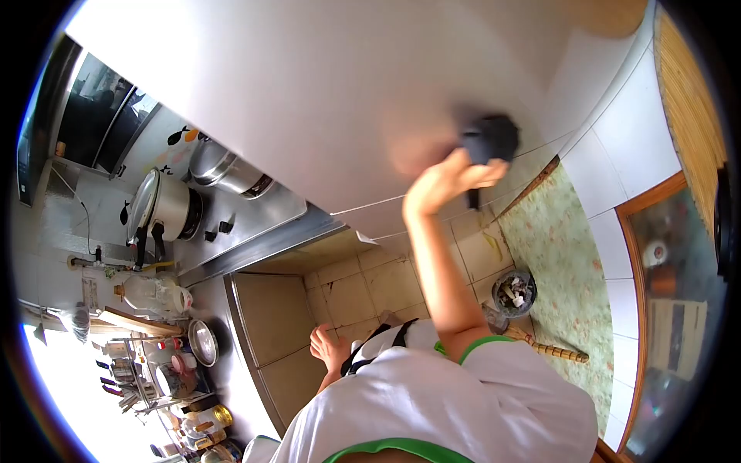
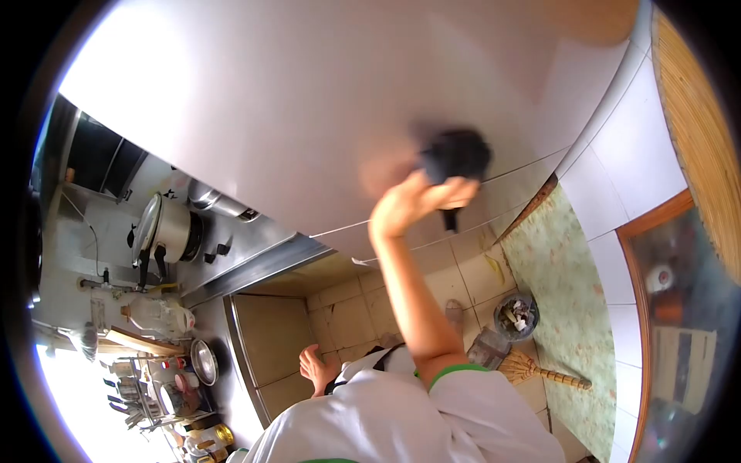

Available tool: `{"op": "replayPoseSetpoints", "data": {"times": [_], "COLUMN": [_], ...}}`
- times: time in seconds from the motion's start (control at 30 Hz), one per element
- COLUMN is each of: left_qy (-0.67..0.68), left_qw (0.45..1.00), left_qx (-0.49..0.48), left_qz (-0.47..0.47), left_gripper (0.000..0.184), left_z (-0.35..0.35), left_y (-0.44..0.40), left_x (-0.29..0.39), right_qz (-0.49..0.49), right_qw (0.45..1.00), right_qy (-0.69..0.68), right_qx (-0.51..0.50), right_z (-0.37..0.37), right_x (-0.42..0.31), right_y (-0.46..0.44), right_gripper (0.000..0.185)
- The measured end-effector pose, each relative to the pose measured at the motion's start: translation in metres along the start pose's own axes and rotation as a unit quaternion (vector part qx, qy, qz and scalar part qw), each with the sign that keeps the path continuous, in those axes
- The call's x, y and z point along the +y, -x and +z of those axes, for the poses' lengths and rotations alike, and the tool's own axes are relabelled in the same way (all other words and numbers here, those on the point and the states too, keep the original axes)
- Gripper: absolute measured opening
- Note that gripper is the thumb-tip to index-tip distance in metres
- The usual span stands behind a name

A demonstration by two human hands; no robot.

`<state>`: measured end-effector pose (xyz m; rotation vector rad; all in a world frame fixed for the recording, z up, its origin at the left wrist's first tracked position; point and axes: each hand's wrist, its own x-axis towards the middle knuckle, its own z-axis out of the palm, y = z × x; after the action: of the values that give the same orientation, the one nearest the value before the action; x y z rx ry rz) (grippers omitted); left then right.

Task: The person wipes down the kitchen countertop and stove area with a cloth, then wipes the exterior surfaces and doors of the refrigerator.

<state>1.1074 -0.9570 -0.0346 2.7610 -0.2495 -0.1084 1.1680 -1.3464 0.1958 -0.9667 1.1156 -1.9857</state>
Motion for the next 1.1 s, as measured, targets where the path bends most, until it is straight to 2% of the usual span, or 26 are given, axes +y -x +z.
{"op": "replayPoseSetpoints", "data": {"times": [0.03,0.1,0.17,0.23,0.27,0.3,0.37,0.4,0.43,0.47,0.5,0.57,0.6,0.63,0.67,0.7,0.73,0.77,0.8,0.83,0.87,0.9,0.93,0.97,1.03,1.1], "left_qy": [-0.003,-0.015,-0.019,-0.019,-0.018,0.035,0.096,0.303,0.493,0.567,0.664,0.765,0.765,0.762,0.765,0.769,0.774,0.774,0.768,0.764,0.765,0.764,0.746,0.705,0.667,0.578], "left_qw": [1.000,1.000,1.000,0.999,0.999,0.999,0.994,0.945,0.849,0.776,0.670,0.555,0.548,0.539,0.521,0.386,0.356,0.327,0.344,0.333,0.322,0.311,0.402,0.450,0.459,0.490], "left_qx": [-0.001,0.004,0.011,0.038,0.039,0.035,0.034,0.012,-0.013,-0.092,-0.154,-0.271,-0.308,-0.343,-0.360,-0.493,-0.490,-0.484,-0.482,-0.501,-0.523,-0.541,-0.514,-0.537,-0.583,-0.650], "left_qz": [-0.002,0.009,0.013,0.014,0.014,-0.021,-0.050,-0.120,-0.192,-0.260,-0.295,-0.184,-0.142,-0.101,-0.118,-0.126,-0.186,-0.244,-0.245,-0.232,-0.196,-0.162,-0.134,-0.110,-0.069,0.060], "left_gripper": [0.057,0.057,0.057,0.057,0.057,0.054,0.052,0.049,0.048,0.054,0.061,0.065,0.065,0.066,0.064,0.063,0.062,0.062,0.063,0.063,0.063,0.064,0.066,0.069,0.077,0.090], "left_z": [-0.006,-0.020,-0.034,-0.042,-0.050,-0.060,-0.072,-0.074,-0.075,-0.102,-0.107,-0.121,-0.121,-0.120,-0.117,-0.112,-0.107,-0.103,-0.106,-0.107,-0.105,-0.104,-0.103,-0.106,-0.116,-0.125], "left_y": [-0.004,-0.009,-0.013,-0.022,-0.025,-0.029,-0.046,-0.055,-0.056,-0.055,-0.059,-0.061,-0.062,-0.059,-0.053,-0.053,-0.053,-0.054,-0.053,-0.055,-0.058,-0.060,-0.058,-0.052,-0.041,-0.033], "left_x": [-0.011,-0.030,-0.046,-0.056,-0.055,-0.049,-0.046,-0.045,-0.044,-0.020,-0.016,0.020,0.041,0.062,0.084,0.094,0.107,0.125,0.144,0.159,0.172,0.184,0.202,0.215,0.237,0.249], "right_qz": [-0.076,-0.143,-0.237,-0.201,-0.012,0.175,0.217,0.255,0.413,0.353,0.286,0.170,0.167,0.147,0.191,0.233,0.173,0.182,0.107,0.030,-0.020,-0.080,-0.086,-0.092,-0.020,0.090], "right_qw": [0.997,0.978,0.944,0.917,0.893,0.820,0.791,0.721,0.591,0.541,0.486,0.393,0.332,0.369,0.424,0.478,0.574,0.696,0.768,0.827,0.799,0.742,0.752,0.762,0.827,0.884], "right_qy": [0.020,0.057,0.036,0.007,-0.081,-0.163,-0.116,-0.093,-0.139,-0.103,-0.067,0.046,0.072,0.034,0.011,-0.015,0.042,0.005,0.040,0.074,0.084,0.106,0.101,0.094,0.057,0.021], "right_qx": [-0.026,-0.139,-0.228,-0.345,-0.443,-0.520,-0.560,-0.638,-0.679,-0.757,-0.823,-0.903,-0.926,-0.917,-0.885,-0.847,-0.799,-0.695,-0.630,-0.557,-0.595,-0.657,-0.646,-0.635,-0.559,-0.458], "right_z": [0.001,-0.007,-0.015,-0.027,-0.028,-0.030,-0.061,-0.078,-0.089,-0.097,-0.101,-0.113,-0.116,-0.125,-0.129,-0.132,-0.132,-0.138,-0.146,-0.152,-0.159,-0.171,-0.181,-0.187,-0.186,-0.176], "right_x": [0.009,0.006,0.007,-0.004,0.005,0.016,0.012,0.009,0.005,-0.006,-0.014,-0.014,-0.014,-0.012,-0.011,-0.011,-0.016,-0.010,-0.005,-0.008,-0.024,-0.025,-0.023,-0.019,0.003,0.004], "right_y": [0.037,0.105,0.163,0.201,0.224,0.244,0.251,0.242,0.230,0.209,0.189,0.167,0.159,0.155,0.151,0.147,0.136,0.134,0.126,0.112,0.094,0.082,0.077,0.072,0.051,0.010], "right_gripper": [0.042,0.044,0.037,0.040,0.038,0.036,0.034,0.039,0.039,0.043,0.046,0.050,0.049,0.050,0.050,0.051,0.043,0.038,0.041,0.044,0.056,0.061,0.060,0.059,0.046,0.037]}}
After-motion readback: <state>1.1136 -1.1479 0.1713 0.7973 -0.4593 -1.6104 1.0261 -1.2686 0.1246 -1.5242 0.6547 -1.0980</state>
